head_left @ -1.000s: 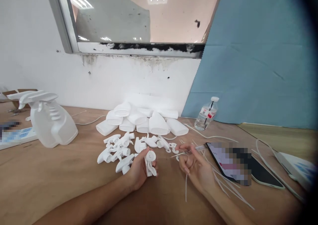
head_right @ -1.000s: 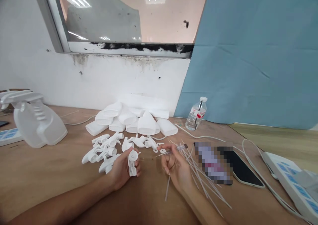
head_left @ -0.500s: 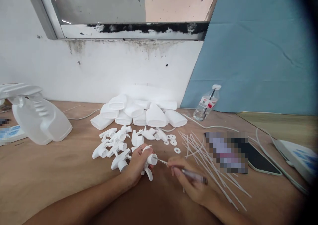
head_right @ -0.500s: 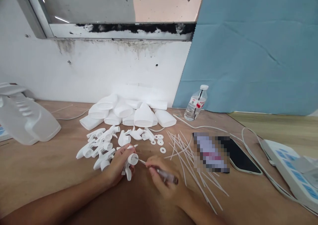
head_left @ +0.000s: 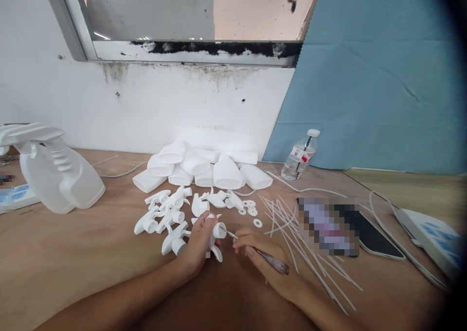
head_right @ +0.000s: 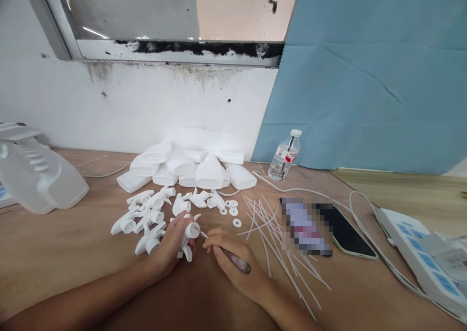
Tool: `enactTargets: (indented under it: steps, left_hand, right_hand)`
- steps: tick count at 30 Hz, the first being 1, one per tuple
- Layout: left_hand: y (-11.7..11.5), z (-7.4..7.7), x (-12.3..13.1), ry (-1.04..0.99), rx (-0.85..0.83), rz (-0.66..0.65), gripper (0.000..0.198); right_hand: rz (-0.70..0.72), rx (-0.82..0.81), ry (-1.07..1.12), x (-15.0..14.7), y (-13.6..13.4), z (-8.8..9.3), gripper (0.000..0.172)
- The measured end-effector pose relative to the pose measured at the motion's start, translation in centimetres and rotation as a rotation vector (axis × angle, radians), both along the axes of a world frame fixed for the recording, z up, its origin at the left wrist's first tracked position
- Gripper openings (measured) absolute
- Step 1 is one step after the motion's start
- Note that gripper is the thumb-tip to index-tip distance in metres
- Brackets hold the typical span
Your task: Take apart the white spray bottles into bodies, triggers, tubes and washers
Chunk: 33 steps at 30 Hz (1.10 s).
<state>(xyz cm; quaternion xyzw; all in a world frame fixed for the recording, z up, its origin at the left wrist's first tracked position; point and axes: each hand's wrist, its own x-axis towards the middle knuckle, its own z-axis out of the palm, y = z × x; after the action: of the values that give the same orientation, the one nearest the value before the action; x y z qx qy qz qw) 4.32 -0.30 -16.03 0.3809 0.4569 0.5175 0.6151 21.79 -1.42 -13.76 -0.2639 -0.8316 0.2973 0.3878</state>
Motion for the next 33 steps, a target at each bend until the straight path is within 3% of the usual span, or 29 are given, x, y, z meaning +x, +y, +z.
enactTargets:
  steps: [5, 11, 14, 17, 20, 22, 24, 26, 33]
  left_hand:
    - [0.0, 0.0, -0.2, 0.064, -0.026, -0.093, 0.022]
    - [-0.1, -0.2, -0.3, 0.041, -0.062, -0.195, 0.025]
    - [-0.1, -0.1, -0.2, -0.024, -0.094, -0.210, 0.030]
    - [0.2, 0.3, -0.4, -0.115, -0.124, -0.217, 0.032]
    - [0.4, 0.4, -0.6, -0.202, -0.156, -0.231, 0.032]
    - [0.3, 0.4, -0.7, -0.240, -0.172, -0.227, 0.032]
    - [0.1, 0.4, -0.7, -0.261, -0.181, -0.217, 0.034]
    - [-0.1, 0.3, -0.6, -0.272, -0.175, -0.204, 0.036]
    - [0.0, 0.0, -0.1, -0.337, -0.080, -0.113, 0.032]
  right_hand:
    - [0.009, -0.269, 0.181, 0.2, 0.1, 0.6, 0.028]
    - [0.111, -0.729, 0.532, -0.3, 0.7, -0.8, 0.026]
    - [0.184, -0.814, 0.612, -0.8, 0.5, -1.3, 0.029]
    - [0.157, -0.572, 0.478, -1.1, 0.1, -1.1, 0.028]
    - [0.130, -0.098, 0.126, -1.0, -0.2, -0.9, 0.029]
    - [0.117, 0.246, -0.074, -1.0, -0.2, -1.0, 0.040]
    - [0.056, 0.462, -0.164, -1.0, 0.0, -1.3, 0.048]
    - [-0.023, 0.501, -0.194, -1.0, 0.1, -1.6, 0.049]
    - [-0.206, 0.402, -0.146, -0.5, 0.5, -2.1, 0.043]
